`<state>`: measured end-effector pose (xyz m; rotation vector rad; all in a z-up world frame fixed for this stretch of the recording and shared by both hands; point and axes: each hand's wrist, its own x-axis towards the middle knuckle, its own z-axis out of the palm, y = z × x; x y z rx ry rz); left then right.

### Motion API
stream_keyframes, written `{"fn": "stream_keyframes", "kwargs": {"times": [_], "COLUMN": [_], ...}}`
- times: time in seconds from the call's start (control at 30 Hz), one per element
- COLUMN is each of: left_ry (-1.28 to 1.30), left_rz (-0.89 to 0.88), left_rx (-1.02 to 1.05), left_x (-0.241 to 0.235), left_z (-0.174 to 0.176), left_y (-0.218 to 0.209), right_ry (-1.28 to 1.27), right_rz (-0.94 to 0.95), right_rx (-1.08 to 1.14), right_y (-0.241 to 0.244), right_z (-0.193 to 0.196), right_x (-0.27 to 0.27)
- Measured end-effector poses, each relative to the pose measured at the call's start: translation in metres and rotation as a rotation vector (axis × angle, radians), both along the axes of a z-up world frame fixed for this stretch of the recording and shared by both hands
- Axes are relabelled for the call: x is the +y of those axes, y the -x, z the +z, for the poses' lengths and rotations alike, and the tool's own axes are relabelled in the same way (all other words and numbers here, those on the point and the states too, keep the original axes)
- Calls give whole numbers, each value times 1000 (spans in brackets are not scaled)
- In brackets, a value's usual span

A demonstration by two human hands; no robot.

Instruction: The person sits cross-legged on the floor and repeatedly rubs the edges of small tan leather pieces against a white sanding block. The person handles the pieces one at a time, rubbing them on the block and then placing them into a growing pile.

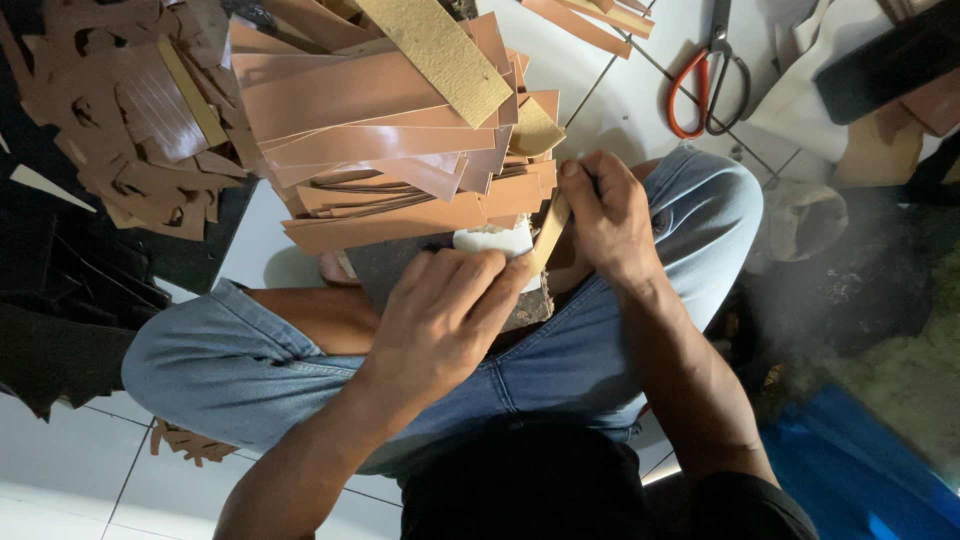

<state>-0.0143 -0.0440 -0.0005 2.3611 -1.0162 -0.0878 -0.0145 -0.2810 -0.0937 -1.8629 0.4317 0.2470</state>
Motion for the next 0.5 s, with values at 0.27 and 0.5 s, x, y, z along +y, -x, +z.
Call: {"fn": "stream_keyframes", "kwargs": {"times": [0.27, 0.5], "left_ry": [-16, 44], "left_rz": [32, 61], "left_rx": [-102, -69], "left_x": [-8, -8], "left_z": [2, 3], "left_y": [-2, 0], "right_ry": [91, 161], "right_rz": [-40, -125], "right_rx": [35, -111], "right_y": [-7, -10], "right_z": [-12, -10], "right_x": [-6, -22]}}
